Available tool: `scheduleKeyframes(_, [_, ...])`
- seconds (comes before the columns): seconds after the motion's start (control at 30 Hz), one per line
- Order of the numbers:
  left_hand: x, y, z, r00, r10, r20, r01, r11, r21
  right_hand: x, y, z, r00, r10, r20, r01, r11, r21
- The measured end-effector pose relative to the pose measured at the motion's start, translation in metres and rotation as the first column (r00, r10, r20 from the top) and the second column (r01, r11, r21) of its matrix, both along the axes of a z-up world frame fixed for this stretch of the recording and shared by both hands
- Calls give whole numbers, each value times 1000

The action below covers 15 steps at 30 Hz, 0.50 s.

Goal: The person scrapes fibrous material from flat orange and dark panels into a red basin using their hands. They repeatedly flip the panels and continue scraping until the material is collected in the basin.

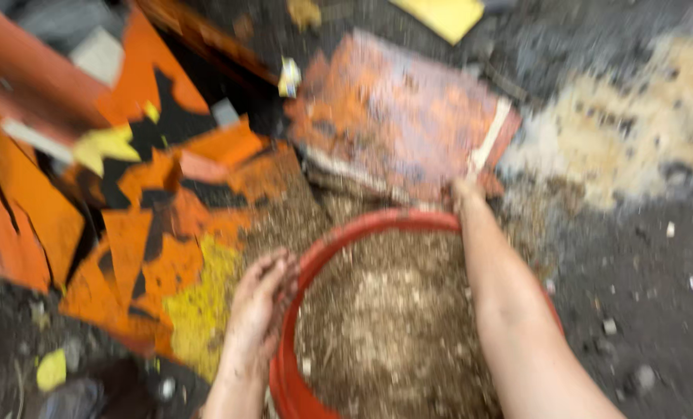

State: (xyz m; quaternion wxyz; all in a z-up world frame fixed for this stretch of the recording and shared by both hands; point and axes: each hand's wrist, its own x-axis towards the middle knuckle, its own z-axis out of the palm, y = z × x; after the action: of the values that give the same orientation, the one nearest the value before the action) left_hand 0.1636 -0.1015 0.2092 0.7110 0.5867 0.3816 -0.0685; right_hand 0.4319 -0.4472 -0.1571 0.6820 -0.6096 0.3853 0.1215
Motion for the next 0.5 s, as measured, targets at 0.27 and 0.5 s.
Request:
scheduleKeyframes(0.27, [8, -3, -9, 999, 11, -53, -12, 1000, -22, -20, 4, 0, 989, -133, -66, 145, 960, 241])
scheduleKeyframes(0.5, [8, -6, -10, 999, 26, -39, -28, 999, -34, -2, 48, 43, 960, -69, -270, 72, 997, 2])
